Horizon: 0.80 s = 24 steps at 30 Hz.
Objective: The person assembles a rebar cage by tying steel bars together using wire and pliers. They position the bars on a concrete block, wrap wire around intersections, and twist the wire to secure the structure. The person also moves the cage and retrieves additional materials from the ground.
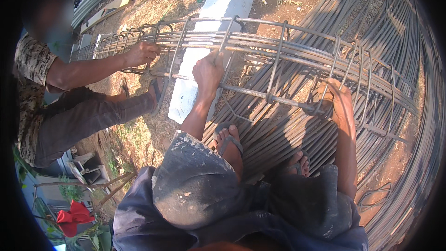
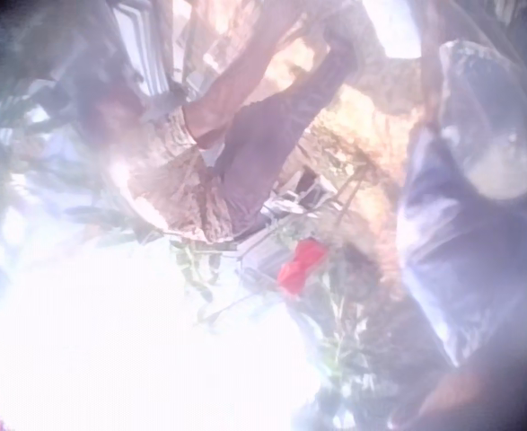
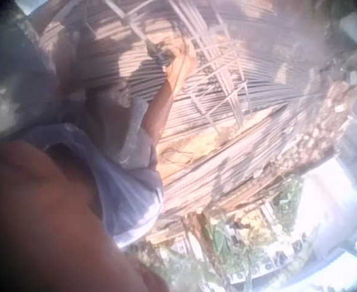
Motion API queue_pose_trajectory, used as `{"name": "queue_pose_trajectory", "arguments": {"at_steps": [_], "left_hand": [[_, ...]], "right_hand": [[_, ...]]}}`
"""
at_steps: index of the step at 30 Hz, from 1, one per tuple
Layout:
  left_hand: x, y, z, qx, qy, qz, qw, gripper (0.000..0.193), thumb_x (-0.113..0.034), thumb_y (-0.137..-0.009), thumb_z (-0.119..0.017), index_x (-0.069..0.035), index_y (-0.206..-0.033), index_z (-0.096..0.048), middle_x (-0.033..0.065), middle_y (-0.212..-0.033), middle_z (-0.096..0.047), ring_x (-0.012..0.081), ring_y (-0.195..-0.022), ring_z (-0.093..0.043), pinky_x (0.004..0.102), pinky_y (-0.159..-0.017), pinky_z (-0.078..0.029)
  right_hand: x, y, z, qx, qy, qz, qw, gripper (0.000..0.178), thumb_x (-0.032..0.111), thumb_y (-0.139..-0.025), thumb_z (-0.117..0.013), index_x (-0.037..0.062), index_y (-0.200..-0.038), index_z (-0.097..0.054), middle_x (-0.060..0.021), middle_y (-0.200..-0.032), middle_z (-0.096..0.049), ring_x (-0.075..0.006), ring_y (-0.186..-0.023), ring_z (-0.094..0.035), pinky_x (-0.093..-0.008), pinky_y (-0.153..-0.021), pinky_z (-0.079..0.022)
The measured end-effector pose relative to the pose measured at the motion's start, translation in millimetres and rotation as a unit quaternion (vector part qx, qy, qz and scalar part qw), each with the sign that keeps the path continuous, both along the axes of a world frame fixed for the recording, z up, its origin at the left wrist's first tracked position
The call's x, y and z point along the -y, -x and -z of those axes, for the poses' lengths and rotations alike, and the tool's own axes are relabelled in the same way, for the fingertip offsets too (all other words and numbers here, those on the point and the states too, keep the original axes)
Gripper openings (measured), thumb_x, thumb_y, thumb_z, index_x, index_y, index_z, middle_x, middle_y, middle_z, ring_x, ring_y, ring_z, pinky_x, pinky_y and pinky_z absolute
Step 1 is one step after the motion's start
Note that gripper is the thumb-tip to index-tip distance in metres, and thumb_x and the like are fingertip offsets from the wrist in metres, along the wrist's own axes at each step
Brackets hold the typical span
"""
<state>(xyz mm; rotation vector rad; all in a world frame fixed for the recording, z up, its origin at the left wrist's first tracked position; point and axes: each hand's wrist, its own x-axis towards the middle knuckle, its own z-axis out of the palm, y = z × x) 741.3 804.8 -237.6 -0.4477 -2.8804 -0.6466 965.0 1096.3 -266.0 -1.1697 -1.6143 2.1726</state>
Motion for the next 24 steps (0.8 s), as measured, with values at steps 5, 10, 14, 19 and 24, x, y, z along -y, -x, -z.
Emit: {"name": "queue_pose_trajectory", "arguments": {"at_steps": [5, 10, 14, 19, 24], "left_hand": [[6, 1, 2, -0.002, -0.029, -0.026, 0.999, 0.02, -0.024, -0.09, -0.062, -0.006, -0.091, -0.072, 0.0192, -0.071, -0.066, 0.039, -0.066, -0.065, 0.0464, -0.063, -0.05], [-1, -3, 2, -0.012, -0.032, -0.03, 0.999, 0.024, -0.024, -0.089, -0.062, -0.003, -0.095, -0.072, 0.0203, -0.076, -0.067, 0.0389, -0.072, -0.065, 0.047, -0.067, -0.05], [4, -8, 0, -0.027, -0.06, -0.036, 0.997, 0.033, -0.026, -0.088, -0.065, 0.001, -0.106, -0.068, 0.018, -0.087, -0.063, 0.0367, -0.085, -0.06, 0.0458, -0.079, -0.047], [-8, -53, 7, -0.153, -0.195, 0.095, 0.964, 0.027, -0.017, -0.083, -0.072, -0.003, -0.106, -0.068, 0.0114, -0.097, -0.059, 0.0308, -0.092, -0.054, 0.0423, -0.083, -0.044], [51, -108, 21, -0.151, -0.19, 0.099, 0.965, 0.025, -0.013, -0.083, -0.072, -0.006, -0.106, -0.067, 0.0154, -0.107, -0.054, 0.0321, -0.102, -0.05, 0.0456, -0.085, -0.043]], "right_hand": [[-2, -4, -1, -0.027, -0.008, -0.044, 0.999, 0.031, 0.027, -0.097, -0.06, -0.0016, -0.106, -0.064, -0.0092, -0.081, -0.069, -0.0129, -0.062, -0.063, -0.0227, -0.053, -0.049], [-9, -9, 4, -0.016, 0.014, -0.034, 0.999, 0.028, 0.026, -0.097, -0.058, -0.0006, -0.103, -0.065, -0.0095, -0.08, -0.069, -0.0121, -0.062, -0.064, -0.0221, -0.053, -0.049], [-7, -4, -3, -0.008, 0.003, -0.025, 1.0, 0.027, 0.025, -0.097, -0.06, 0.0001, -0.104, -0.066, -0.0083, -0.082, -0.07, -0.0124, -0.061, -0.063, -0.0225, -0.05, -0.048], [0, -1, -10, 0.01, -0.04, 0.031, 0.999, 0.027, 0.027, -0.096, -0.062, 0.0028, -0.106, -0.068, 0.0002, -0.075, -0.064, -0.0062, -0.057, -0.052, -0.02, -0.049, -0.039], [-14, -11, 16, -0.043, -0.003, 0.004, 0.999, 0.026, 0.02, -0.098, -0.06, -0.002, -0.111, -0.063, -0.0045, -0.08, -0.066, -0.0099, -0.061, -0.061, -0.0224, -0.052, -0.048]]}}
